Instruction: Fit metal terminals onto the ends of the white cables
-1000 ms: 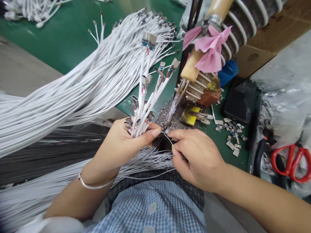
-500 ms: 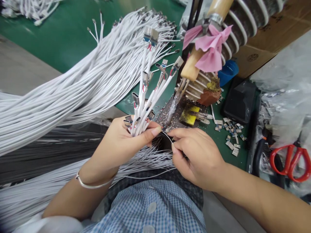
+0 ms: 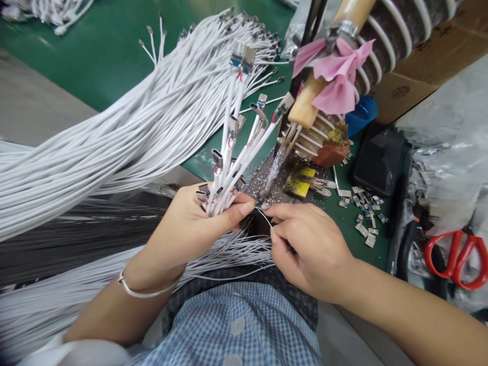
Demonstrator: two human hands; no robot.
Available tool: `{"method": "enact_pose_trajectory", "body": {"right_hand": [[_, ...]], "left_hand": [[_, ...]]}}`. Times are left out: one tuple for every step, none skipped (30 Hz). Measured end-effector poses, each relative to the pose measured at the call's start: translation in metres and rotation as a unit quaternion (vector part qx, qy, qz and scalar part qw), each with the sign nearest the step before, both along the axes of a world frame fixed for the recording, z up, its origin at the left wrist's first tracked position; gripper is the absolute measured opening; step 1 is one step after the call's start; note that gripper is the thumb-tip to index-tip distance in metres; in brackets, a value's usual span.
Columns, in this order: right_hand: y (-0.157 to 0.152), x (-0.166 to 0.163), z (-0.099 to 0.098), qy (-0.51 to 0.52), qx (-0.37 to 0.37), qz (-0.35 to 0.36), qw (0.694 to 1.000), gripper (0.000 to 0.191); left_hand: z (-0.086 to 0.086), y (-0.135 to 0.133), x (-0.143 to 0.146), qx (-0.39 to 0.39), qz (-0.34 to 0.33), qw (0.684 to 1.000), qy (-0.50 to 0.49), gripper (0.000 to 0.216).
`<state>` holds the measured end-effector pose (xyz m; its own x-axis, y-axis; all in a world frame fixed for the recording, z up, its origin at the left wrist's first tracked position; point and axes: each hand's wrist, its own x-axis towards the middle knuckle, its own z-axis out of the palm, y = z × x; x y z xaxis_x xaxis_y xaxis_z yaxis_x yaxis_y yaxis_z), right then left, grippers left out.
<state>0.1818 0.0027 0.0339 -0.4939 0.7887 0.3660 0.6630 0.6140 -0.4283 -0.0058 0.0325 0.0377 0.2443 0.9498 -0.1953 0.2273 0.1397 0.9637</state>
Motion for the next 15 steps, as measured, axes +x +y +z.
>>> {"method": "enact_pose_trajectory", "body": {"right_hand": [[0.0001, -0.0004, -0.0001, -0.007, -0.003, 0.003, 1.0, 0.011], [0.0002, -0.0007, -0.0004, -0.011, -0.004, 0.004, 1.0, 0.012], [0.0003, -0.0011, -0.0006, -0.01, -0.004, 0.005, 1.0, 0.012], [0.0002, -0.0013, -0.0009, -0.007, -0.001, 0.005, 1.0, 0.012], [0.0001, -0.0015, -0.0011, -0.004, 0.002, 0.004, 1.0, 0.012], [0.0, -0.0015, -0.0012, 0.0, 0.005, 0.003, 1.0, 0.012], [-0.0001, -0.0014, -0.0011, 0.003, 0.006, 0.001, 1.0, 0.012], [-0.0002, -0.0012, -0.001, 0.003, 0.006, 0.002, 1.0, 0.012], [-0.0003, -0.001, -0.0008, 0.002, 0.005, 0.003, 1.0, 0.012], [-0.0005, -0.0008, -0.0005, 0.001, 0.003, 0.004, 1.0, 0.012], [-0.0006, -0.0007, -0.0003, -0.001, 0.001, 0.006, 1.0, 0.012], [-0.0007, -0.0007, -0.0002, -0.002, 0.001, 0.007, 1.0, 0.012], [-0.0007, -0.0007, -0.0001, -0.003, 0.0, 0.01, 1.0, 0.012], [-0.0008, -0.0009, -0.0002, -0.003, -0.003, 0.013, 1.0, 0.012], [-0.0008, -0.001, -0.0003, -0.001, -0.004, 0.016, 1.0, 0.012]], "left_hand": [[-0.0009, -0.0005, -0.0002, -0.001, 0.0, 1.0, 0.002, 0.012], [-0.0018, -0.0011, -0.0003, -0.003, 0.0, 1.0, 0.004, 0.012], [-0.0026, -0.0015, -0.0004, -0.004, 0.001, 1.0, 0.005, 0.012], [-0.0032, -0.0018, -0.0005, -0.004, 0.003, 1.0, 0.006, 0.012], [-0.0036, -0.002, -0.0006, -0.003, 0.003, 1.0, 0.007, 0.012], [-0.0038, -0.002, -0.0007, -0.003, 0.001, 1.0, 0.007, 0.012], [-0.0038, -0.0019, -0.0007, -0.002, -0.001, 1.0, 0.006, 0.012], [-0.0036, -0.0018, -0.0008, -0.001, -0.002, 1.0, 0.005, 0.012], [-0.0033, -0.0017, -0.0008, 0.0, -0.003, 1.0, 0.004, 0.012], [-0.0031, -0.0017, -0.0009, 0.002, -0.003, 1.0, 0.004, 0.012], [-0.0029, -0.0018, -0.0009, 0.004, -0.002, 1.0, 0.004, 0.011], [-0.0029, -0.002, -0.0008, 0.007, -0.001, 1.0, 0.004, 0.011], [-0.0031, -0.0024, -0.0008, 0.008, 0.0, 1.0, 0.003, 0.011], [-0.0035, -0.003, -0.0008, 0.006, 0.0, 1.0, 0.001, 0.01], [-0.004, -0.0038, -0.0008, 0.002, 0.0, 1.0, -0.002, 0.01]]}}
